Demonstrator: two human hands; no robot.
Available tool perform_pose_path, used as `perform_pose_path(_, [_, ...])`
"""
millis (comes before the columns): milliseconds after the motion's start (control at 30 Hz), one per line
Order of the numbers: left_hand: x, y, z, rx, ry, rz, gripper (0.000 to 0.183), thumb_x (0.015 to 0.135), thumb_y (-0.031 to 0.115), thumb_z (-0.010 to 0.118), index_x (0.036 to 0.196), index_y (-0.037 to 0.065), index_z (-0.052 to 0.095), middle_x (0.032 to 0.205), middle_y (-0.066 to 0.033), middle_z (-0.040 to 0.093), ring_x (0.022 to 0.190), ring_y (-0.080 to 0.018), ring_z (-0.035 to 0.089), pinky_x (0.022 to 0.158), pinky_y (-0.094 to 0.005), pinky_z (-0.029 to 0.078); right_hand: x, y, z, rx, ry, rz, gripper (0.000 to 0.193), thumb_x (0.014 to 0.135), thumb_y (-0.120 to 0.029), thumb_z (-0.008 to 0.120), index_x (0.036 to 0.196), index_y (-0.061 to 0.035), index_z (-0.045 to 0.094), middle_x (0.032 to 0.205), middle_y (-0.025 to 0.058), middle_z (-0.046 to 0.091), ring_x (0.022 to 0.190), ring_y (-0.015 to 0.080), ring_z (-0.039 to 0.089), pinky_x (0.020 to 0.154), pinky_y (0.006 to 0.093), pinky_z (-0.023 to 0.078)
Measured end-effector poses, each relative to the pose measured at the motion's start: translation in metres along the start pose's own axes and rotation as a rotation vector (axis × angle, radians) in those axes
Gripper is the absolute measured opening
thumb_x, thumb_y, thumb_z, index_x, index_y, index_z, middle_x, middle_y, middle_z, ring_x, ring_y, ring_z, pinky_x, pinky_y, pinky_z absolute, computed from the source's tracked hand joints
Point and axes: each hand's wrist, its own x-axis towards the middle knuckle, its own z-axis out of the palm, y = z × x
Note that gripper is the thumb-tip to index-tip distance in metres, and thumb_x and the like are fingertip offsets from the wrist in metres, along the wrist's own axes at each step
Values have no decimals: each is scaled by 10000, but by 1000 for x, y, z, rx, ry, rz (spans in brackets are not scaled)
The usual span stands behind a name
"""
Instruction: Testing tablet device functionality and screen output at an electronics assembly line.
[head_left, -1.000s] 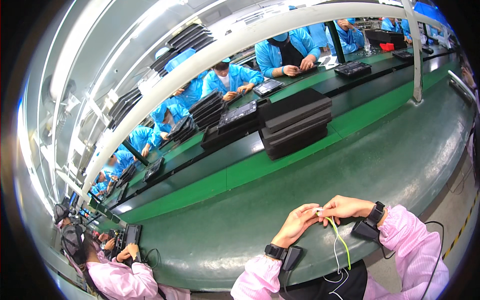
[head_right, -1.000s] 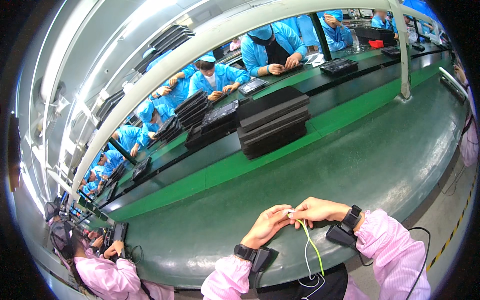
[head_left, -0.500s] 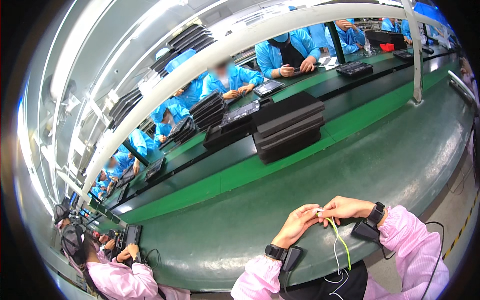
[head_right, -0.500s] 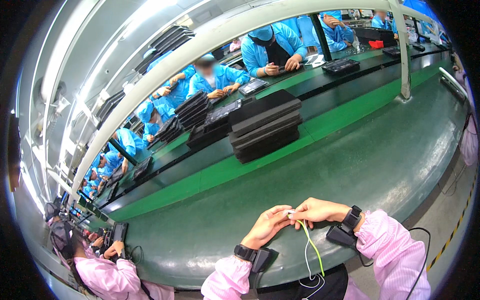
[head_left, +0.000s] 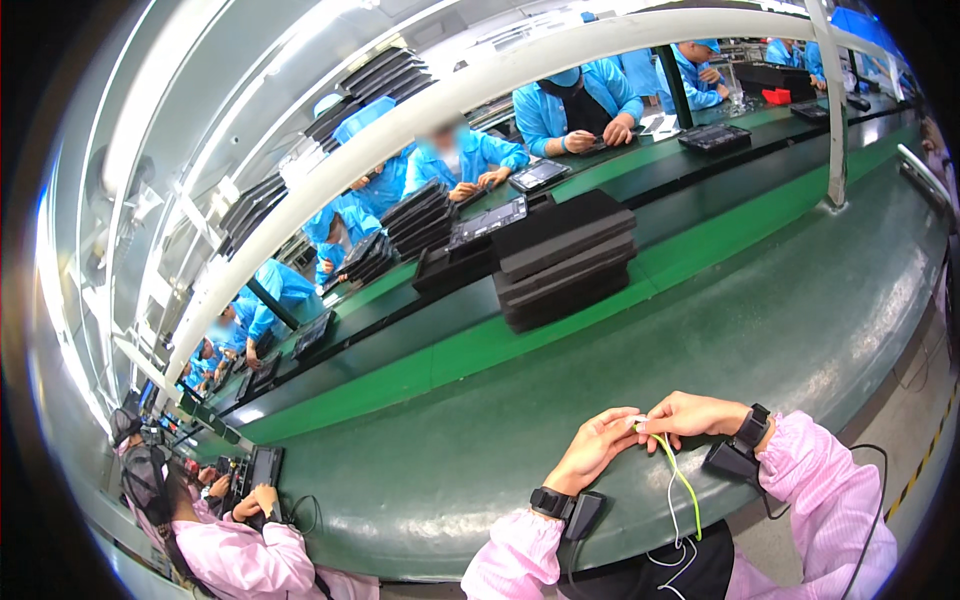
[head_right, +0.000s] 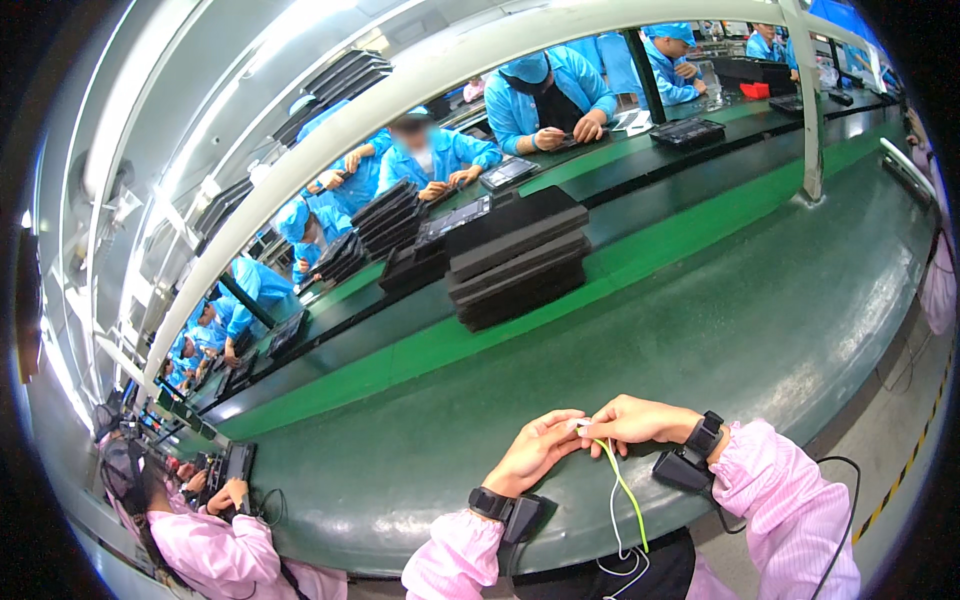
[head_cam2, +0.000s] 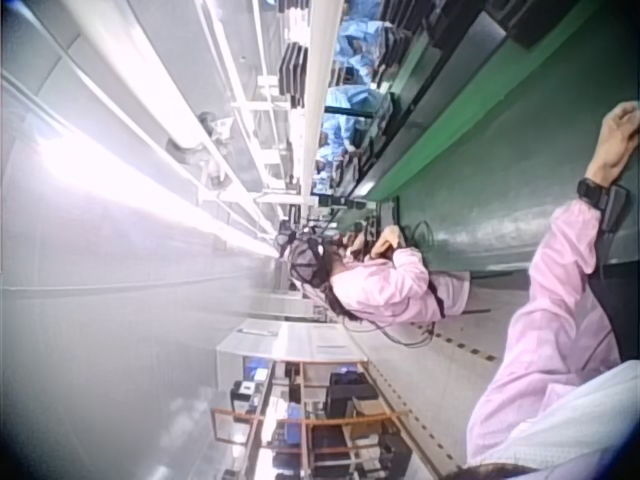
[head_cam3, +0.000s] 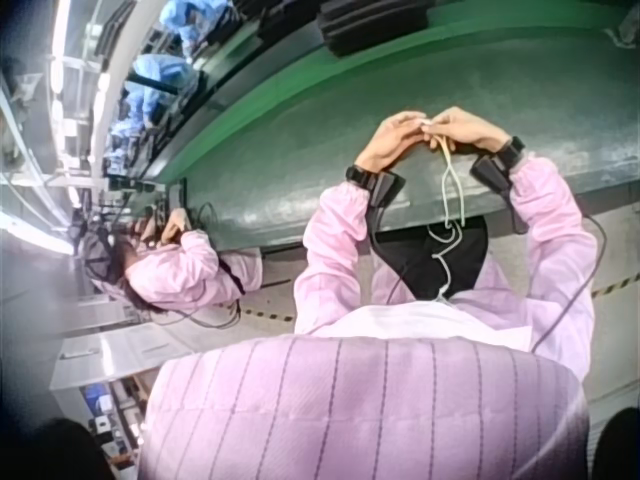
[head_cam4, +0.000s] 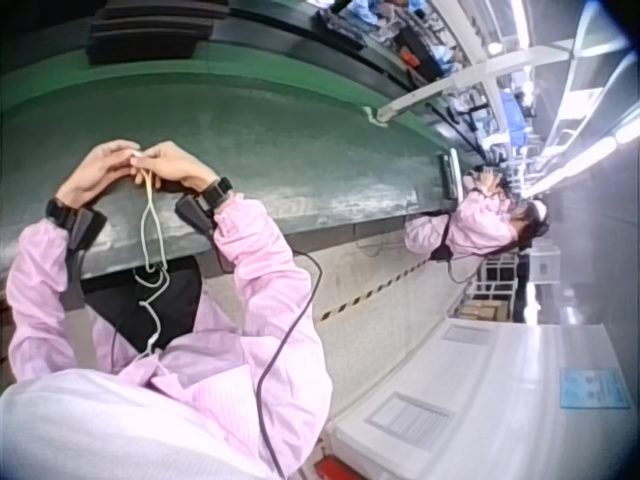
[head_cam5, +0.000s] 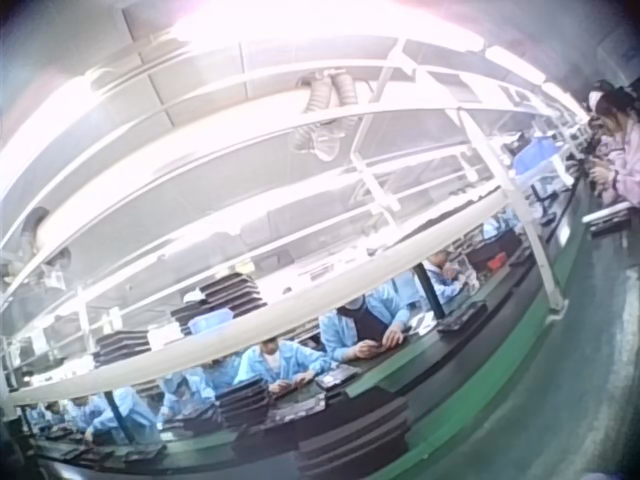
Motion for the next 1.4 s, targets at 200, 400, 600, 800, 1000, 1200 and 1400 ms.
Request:
perform_pose_path(200, [0, 0, 0, -10, -18, 8, 270, 893, 139, 499, 1112, -18, 483, 1092, -122, 549, 1025, -197, 528, 942, -327, 408, 1, 0, 0, -5, -3, 1, 338, 889, -324, 498, 900, -18, 642, 725, 12, 626, 539, 58, 492, 499, 189, 414])
perform_pose_path(400, [0, 0, 0, -4, -8, 5, 268, 891, 142, 502, 1107, -17, 490, 1091, -120, 552, 1025, -196, 528, 943, -327, 407, 1, 1, 0, 5, 0, -6, 337, 887, -325, 501, 890, -20, 645, 722, 8, 625, 534, 58, 493, 496, 188, 413])
perform_pose_path(600, [0, 0, 0, -10, -5, 1, 270, 889, 140, 506, 1107, -17, 490, 1093, -119, 550, 1024, -194, 528, 945, -325, 406, 2, 1, 0, 0, 0, -6, 331, 886, -324, 503, 887, -27, 647, 724, 7, 625, 538, 58, 498, 498, 187, 415])
perform_pose_path(800, [0, 1, 1, -6, 1, 0, 271, 888, 139, 508, 1107, -19, 488, 1094, -121, 550, 1021, -191, 530, 945, -326, 405, 2, 1, 0, 2, -2, -6, 329, 884, -326, 504, 885, -30, 647, 727, 7, 626, 542, 59, 500, 499, 191, 416])
perform_pose_path(1000, [0, 0, 0, -14, -7, 3, 275, 888, 138, 508, 1111, -22, 486, 1094, -123, 551, 1022, -194, 529, 944, -327, 405, 1, 0, 0, -2, 1, 2, 323, 884, -321, 506, 886, -31, 647, 721, 4, 624, 543, 60, 501, 500, 193, 417])
perform_pose_path(1200, [0, 1, 0, -11, -3, 3, 271, 889, 135, 506, 1110, -21, 488, 1092, -122, 552, 1024, -197, 528, 941, -326, 407, 2, 1, 0, 11, -5, -1, 323, 885, -320, 505, 890, -29, 647, 720, 3, 624, 543, 57, 500, 499, 189, 415])
perform_pose_path(1400, [0, 0, 0, -15, -1, 4, 262, 890, 132, 502, 1102, -22, 494, 1087, -124, 555, 1019, -197, 532, 940, -329, 408, 1, 0, 0, -2, 0, -3, 327, 886, -321, 504, 896, -27, 646, 719, 3, 624, 534, 55, 496, 494, 189, 415])
